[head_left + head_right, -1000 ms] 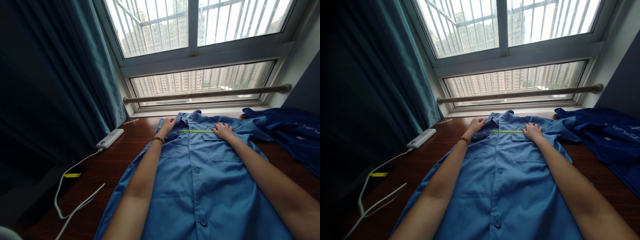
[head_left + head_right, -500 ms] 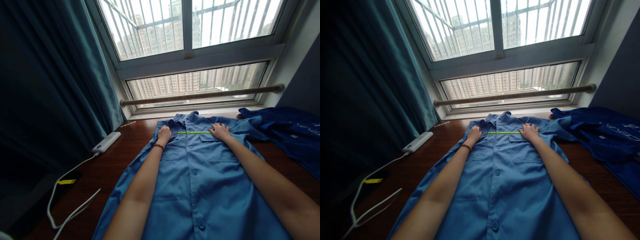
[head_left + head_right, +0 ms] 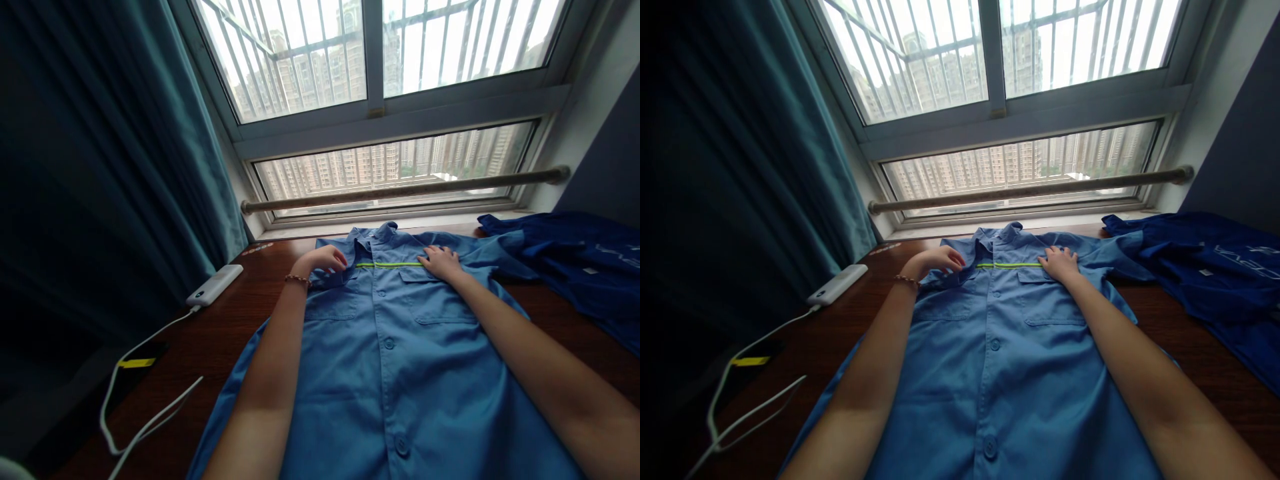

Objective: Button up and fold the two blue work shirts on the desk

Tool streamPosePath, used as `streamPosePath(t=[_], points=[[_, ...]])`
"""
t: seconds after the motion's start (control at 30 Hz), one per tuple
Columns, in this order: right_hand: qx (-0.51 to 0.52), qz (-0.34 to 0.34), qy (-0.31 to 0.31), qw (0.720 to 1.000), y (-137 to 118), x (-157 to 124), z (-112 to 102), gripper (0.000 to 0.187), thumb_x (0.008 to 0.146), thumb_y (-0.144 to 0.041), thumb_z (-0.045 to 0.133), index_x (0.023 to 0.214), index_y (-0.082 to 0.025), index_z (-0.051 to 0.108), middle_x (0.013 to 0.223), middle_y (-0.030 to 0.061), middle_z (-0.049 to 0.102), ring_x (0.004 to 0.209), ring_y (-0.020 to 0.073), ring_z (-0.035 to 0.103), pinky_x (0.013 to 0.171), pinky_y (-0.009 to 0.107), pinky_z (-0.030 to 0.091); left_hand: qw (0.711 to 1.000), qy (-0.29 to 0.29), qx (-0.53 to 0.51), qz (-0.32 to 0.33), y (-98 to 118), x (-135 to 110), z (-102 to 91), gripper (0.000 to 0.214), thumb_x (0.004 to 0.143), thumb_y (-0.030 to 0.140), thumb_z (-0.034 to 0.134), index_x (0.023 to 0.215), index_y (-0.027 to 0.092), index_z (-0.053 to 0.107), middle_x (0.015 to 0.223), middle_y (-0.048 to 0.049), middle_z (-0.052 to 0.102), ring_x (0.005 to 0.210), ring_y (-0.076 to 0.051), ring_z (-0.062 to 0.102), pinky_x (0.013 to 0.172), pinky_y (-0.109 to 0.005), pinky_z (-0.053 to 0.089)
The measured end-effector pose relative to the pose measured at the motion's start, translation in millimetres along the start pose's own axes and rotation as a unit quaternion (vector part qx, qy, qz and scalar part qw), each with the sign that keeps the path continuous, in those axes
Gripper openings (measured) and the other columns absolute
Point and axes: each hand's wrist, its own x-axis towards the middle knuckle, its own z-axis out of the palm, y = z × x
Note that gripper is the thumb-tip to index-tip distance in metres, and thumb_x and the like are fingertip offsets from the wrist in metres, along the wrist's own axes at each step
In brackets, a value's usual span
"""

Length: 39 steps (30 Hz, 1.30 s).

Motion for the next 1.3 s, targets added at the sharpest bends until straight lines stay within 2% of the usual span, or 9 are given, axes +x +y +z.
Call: streamPosePath(t=[0.07,0.13,0.23,0.33,0.5,0.87,1.03,1.2,1.3], points=[[0.000,0.000,0.000,1.000,0,0,0,0.048,0.086,-0.051,0.034,0.123,-0.023,0.047,0.132,0.0065,0.039,0.114,0.0341,0.033,0.091,0.052,0.028,0.992,-0.077,-0.088,-0.039,-2,-8,-15.6,0.026,0.040,0.002,0.074,0.062,0.014,0.066,0.058,-0.0063,0.063,0.059,-0.025,0.061,0.055,-0.034,0.049],[0.001,0.001,-0.001,1.000,0,0,0,0.048,0.086,-0.051,0.034,0.123,-0.024,0.047,0.132,0.0060,0.039,0.114,0.0341,0.033,0.091,0.052,0.028,0.988,-0.062,-0.107,-0.094,-8,-13,-30.5,0.028,0.037,-0.001,0.074,0.059,0.014,0.065,0.056,-0.0060,0.063,0.056,-0.024,0.061,0.053,-0.033,0.049],[0.002,0.001,0.000,1.000,1,0,1,0.048,0.085,-0.051,0.034,0.123,-0.024,0.047,0.132,0.0061,0.039,0.114,0.0342,0.033,0.091,0.053,0.028,0.980,0.027,-0.055,-0.192,-21,-17,-45.6,0.024,0.038,0.001,0.076,0.053,0.014,0.061,0.048,-0.0043,0.058,0.050,-0.023,0.059,0.052,-0.033,0.049],[0.004,-0.002,0.006,1.000,1,0,3,0.048,0.086,-0.051,0.033,0.122,-0.024,0.048,0.132,0.0058,0.039,0.113,0.0345,0.033,0.091,0.054,0.028,0.961,-0.024,0.091,-0.259,-33,-14,-46.9,0.021,0.042,0.009,0.078,0.052,0.015,0.060,0.048,-0.0049,0.058,0.052,-0.025,0.060,0.055,-0.035,0.050],[0.007,-0.006,0.008,1.000,2,1,5,0.046,0.085,-0.050,0.035,0.120,-0.024,0.049,0.131,0.0054,0.040,0.113,0.0351,0.034,0.090,0.054,0.029,0.916,-0.121,0.289,-0.249,-47,-5,-42.0,0.013,0.051,0.016,0.074,0.056,0.015,0.062,0.057,-0.0051,0.063,0.060,-0.021,0.061,0.060,-0.027,0.049],[0.012,-0.005,0.006,1.000,3,3,5,0.047,0.085,-0.051,0.035,0.120,-0.024,0.049,0.131,0.0063,0.039,0.113,0.0353,0.033,0.091,0.054,0.027,0.907,0.012,0.315,-0.280,-84,-12,-64.9,0.007,0.068,0.017,0.060,0.066,0.014,0.066,0.074,-0.0123,0.067,0.074,-0.026,0.063,0.063,-0.031,0.048],[0.011,-0.004,0.011,1.000,1,2,6,0.046,0.085,-0.050,0.035,0.121,-0.024,0.049,0.131,0.0071,0.039,0.114,0.0344,0.033,0.091,0.054,0.027,0.921,0.141,0.339,-0.132,-58,7,-36.9,0.036,0.083,0.033,0.044,0.107,0.009,0.058,0.111,-0.0213,0.057,0.104,-0.031,0.053,0.081,-0.037,0.043],[0.008,-0.004,0.005,1.000,3,2,6,0.047,0.086,-0.050,0.035,0.122,-0.024,0.048,0.130,0.0060,0.040,0.113,0.0345,0.033,0.091,0.054,0.027,0.937,0.141,0.317,0.044,-46,24,32.3,0.051,0.087,0.049,0.028,0.129,0.021,0.037,0.136,-0.0108,0.037,0.124,-0.025,0.033,0.099,-0.042,0.028],[0.002,0.017,0.009,1.000,-3,0,0,0.048,0.086,-0.049,0.036,0.124,-0.022,0.045,0.134,0.0084,0.034,0.116,0.0365,0.030,0.091,0.056,0.026,0.942,0.119,0.304,0.072,-57,31,58.9,0.055,0.086,0.056,0.022,0.131,0.028,0.034,0.141,-0.0045,0.029,0.128,-0.028,0.023,0.101,-0.053,0.018]])
